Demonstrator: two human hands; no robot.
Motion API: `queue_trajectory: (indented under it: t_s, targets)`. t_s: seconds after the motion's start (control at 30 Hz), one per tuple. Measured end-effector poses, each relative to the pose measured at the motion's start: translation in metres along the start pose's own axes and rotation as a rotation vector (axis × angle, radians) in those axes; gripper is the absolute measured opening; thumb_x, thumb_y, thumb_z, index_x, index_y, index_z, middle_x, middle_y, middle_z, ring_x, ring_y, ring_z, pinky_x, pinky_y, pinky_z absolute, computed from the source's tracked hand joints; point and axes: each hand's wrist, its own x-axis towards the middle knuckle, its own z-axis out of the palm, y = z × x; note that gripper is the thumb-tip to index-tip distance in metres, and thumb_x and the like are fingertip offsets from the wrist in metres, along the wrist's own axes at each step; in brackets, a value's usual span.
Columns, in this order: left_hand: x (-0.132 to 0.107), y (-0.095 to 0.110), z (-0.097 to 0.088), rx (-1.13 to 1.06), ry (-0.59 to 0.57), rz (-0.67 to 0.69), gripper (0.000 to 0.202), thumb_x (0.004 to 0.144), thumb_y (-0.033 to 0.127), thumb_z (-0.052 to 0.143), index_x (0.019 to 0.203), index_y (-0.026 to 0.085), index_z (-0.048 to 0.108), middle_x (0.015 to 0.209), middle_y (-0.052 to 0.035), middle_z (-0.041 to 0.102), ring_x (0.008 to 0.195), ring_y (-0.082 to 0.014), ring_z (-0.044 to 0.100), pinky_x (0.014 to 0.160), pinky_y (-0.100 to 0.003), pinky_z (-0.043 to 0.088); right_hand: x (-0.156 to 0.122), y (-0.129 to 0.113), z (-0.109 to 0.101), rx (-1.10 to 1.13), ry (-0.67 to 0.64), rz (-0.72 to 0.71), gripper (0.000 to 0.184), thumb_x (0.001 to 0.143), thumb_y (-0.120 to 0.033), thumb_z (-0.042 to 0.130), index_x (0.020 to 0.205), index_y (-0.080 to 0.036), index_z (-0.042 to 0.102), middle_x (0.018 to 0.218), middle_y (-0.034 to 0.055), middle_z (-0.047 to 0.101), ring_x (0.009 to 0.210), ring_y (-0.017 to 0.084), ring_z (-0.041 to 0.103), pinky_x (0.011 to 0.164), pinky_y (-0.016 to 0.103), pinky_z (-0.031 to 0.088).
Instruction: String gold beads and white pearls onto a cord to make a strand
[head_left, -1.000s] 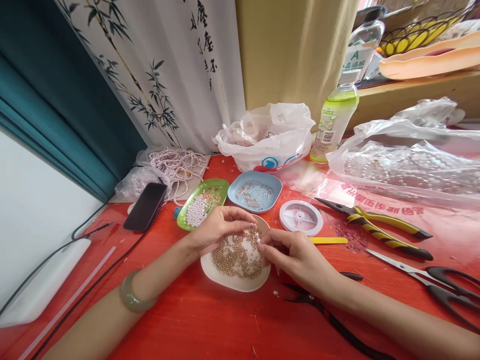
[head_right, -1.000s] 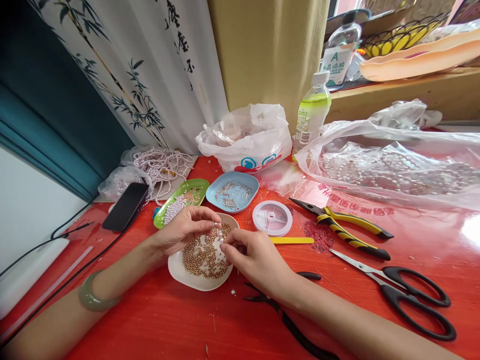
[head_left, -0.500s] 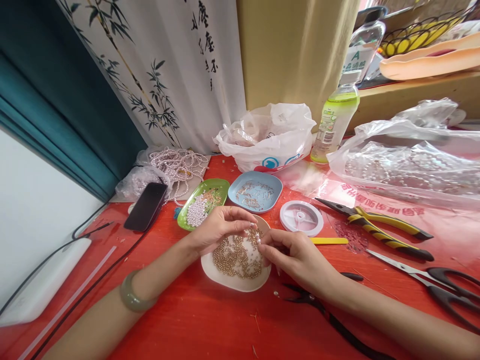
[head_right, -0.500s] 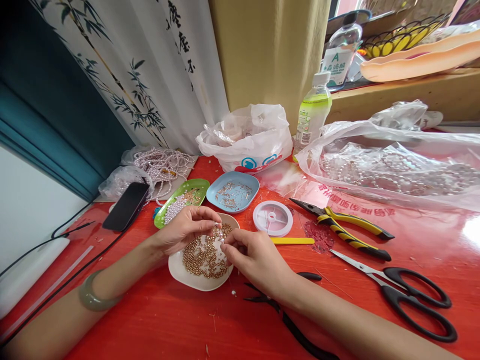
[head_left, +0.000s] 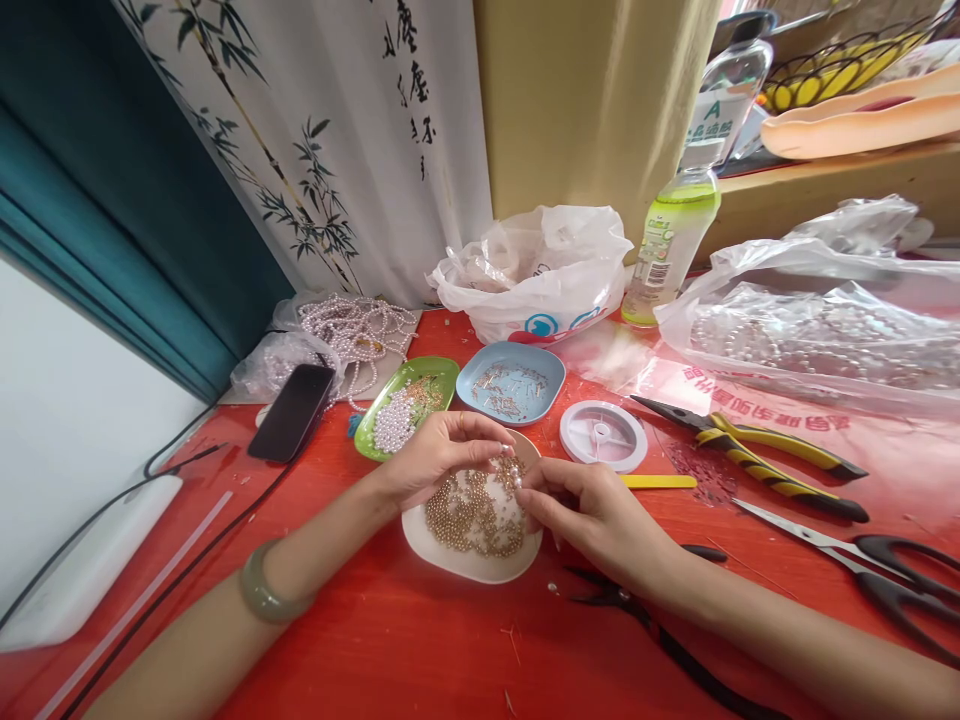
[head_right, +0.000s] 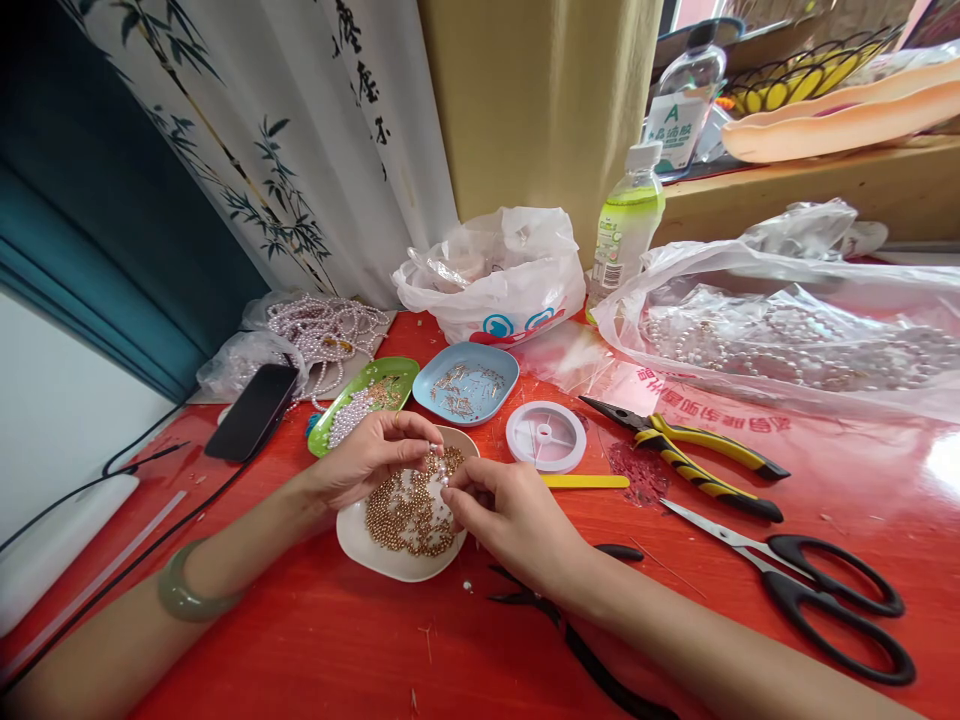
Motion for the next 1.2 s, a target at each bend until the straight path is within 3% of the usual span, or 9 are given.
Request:
queue_trajectory:
  t_s: [0.87,1.2]
  targets:
    - [-0.0019,-0.0001,-0.0004,0.154,-0.051,0.086,0.007,0.068,0.019,0.066,0.072,0.014,0.065,0.07,-0.0014,0.063,0.063,-0.0085,0.054,0.061,-0.021,0.043,-0.0002,0.0,0.0006,0.07,0.001,0.007,0.016,0.08,-0.021,0.045,0.067,-0.015,0.054,0.06,0.001,0.058,0.054,0.011,0.051,0.051,0.022,0.039]
    - [-0.0026,0.0042,0.0015,0.184,-0.084,0.112,0.008,0.068,0.021,0.065,0.068,0.014,0.064,0.068,-0.0006,0.058,0.06,-0.0077,0.05,0.058,-0.021,0.039,-0.0018,-0.0052,-0.0031,0.083,0.026,-0.039,0.025,0.084,-0.027,0.042,0.065,-0.015,0.055,0.059,0.0,0.054,0.054,0.01,0.048,0.049,0.021,0.038]
